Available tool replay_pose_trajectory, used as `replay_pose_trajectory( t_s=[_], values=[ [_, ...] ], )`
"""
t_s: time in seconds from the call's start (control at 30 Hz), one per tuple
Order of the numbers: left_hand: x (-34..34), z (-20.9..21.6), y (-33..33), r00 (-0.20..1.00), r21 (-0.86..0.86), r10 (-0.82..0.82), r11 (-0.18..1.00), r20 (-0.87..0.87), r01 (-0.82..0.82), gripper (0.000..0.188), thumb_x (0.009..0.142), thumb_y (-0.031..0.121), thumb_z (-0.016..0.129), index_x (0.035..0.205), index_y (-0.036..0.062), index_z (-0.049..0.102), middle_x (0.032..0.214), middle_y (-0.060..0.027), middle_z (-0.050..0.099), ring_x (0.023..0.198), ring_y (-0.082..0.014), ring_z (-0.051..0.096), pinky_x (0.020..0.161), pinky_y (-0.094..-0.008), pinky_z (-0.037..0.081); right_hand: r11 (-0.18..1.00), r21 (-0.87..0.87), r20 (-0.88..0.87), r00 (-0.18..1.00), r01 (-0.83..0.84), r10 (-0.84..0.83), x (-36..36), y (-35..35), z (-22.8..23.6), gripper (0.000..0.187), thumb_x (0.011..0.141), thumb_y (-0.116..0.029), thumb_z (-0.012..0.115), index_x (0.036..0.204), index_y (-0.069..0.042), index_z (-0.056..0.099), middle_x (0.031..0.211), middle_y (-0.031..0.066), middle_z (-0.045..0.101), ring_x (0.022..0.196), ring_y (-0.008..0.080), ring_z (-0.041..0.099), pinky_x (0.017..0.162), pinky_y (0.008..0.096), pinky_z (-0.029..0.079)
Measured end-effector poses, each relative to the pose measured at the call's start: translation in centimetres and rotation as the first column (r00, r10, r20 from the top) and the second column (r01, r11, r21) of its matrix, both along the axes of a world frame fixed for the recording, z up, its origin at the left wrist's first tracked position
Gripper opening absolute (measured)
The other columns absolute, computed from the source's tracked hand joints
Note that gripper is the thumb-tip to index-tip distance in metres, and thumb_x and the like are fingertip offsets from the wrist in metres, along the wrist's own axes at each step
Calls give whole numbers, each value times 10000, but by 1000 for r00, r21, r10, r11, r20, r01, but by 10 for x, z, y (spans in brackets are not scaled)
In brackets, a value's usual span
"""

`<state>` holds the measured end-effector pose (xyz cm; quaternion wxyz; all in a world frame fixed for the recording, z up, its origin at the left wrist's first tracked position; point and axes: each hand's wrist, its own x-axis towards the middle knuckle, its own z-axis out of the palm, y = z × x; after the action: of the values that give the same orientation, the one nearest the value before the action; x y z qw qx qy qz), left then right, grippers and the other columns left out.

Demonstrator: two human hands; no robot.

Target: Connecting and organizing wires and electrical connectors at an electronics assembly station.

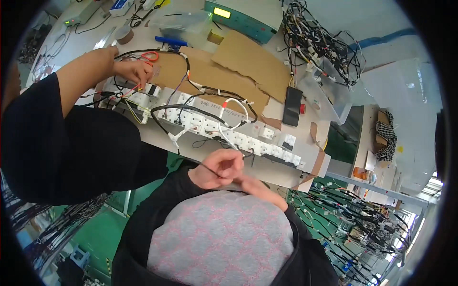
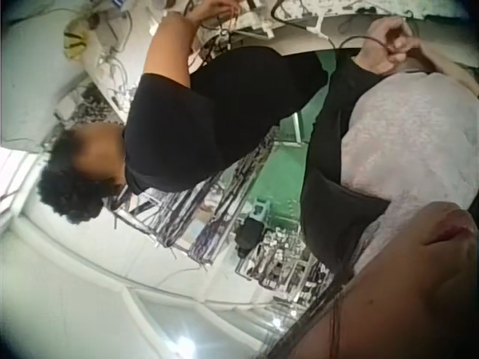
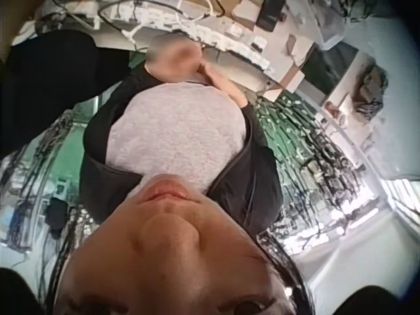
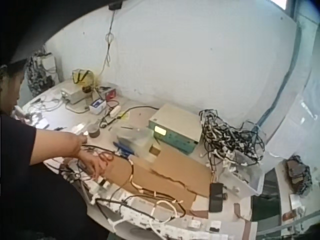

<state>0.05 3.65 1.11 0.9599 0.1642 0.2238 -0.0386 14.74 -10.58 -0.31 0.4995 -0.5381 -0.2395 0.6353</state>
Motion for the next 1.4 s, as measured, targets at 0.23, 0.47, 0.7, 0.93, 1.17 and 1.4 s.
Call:
replay_pose_trajectory(
  t_s=[0.23, 0.47, 0.7, 0.93, 1.17, 1.4],
  values=[
    [27, 53, 13, 741, 140, 221, 909, 634, -392, 345, 1043, 294, 428, 1108, 11, 615, 1024, -126, 600, 908, -185, 565, 769, -288, 457, 930, 162, 749, 654, -329, 101, 36, 19, 70, 252, 1004, -190, 531, 889, -12, 666, 716, 41, 633, 629, 184, 598, 604, 316, 485],
    [64, 43, -21, 917, 889, -184, 371, 353, -268, 294, 1002, 171, 442, 1208, 9, 574, 1055, -160, 609, 1006, -264, 607, 927, -361, 467, 909, 389, 263, 928, 148, -263, 79, 22, 108, 429, 1068, -294, 392, 768, -14, 517, 615, 23, 478, 492, 76, 387, 460, 230, 287],
    [74, 41, -31, 993, 796, 100, 595, 67, -114, 223, 1031, 206, 457, 987, 30, 586, 691, -42, 515, 663, -125, 515, 656, -288, 456, 980, 10, 293, 938, -197, 186, 94, -1, 62, 553, 826, -81, 723, 1336, 5, 527, 1110, 67, 627, 924, 140, 597, 800, 274, 508],
    [100, 24, -47, 972, 972, 51, 37, 231, -233, 294, 928, 131, 609, 1190, -1, 604, 961, -116, 619, 883, -249, 618, 790, -349, 498, 999, -24, 435, 900, 40, -25, 64, -18, 28, 300, 857, -36, 687, 1152, 13, 656, 990, 84, 678, 901, 148, 630, 799, 268, 503],
    [102, 10, -51, 972, 997, 232, 60, 40, -56, 179, 829, 23, 720, 994, -26, 671, 868, -106, 651, 726, -181, 641, 678, -277, 516, 938, 340, 630, 723, 71, -283, 116, -13, 28, 282, 861, 57, 671, 1135, -4, 698, 996, 99, 675, 875, 141, 640, 779, 245, 516],
    [127, 6, -55, 946, 999, 322, -17, 48, -45, 187, 810, 16, 721, 988, -17, 672, 935, -106, 670, 720, -188, 630, 671, -278, 517, 953, 241, 376, 888, 184, -266, 134, -5, 16, 445, 809, 93, 724, 1235, 22, 616, 955, 105, 690, 903, 171, 682, 801, 274, 566]
  ],
)
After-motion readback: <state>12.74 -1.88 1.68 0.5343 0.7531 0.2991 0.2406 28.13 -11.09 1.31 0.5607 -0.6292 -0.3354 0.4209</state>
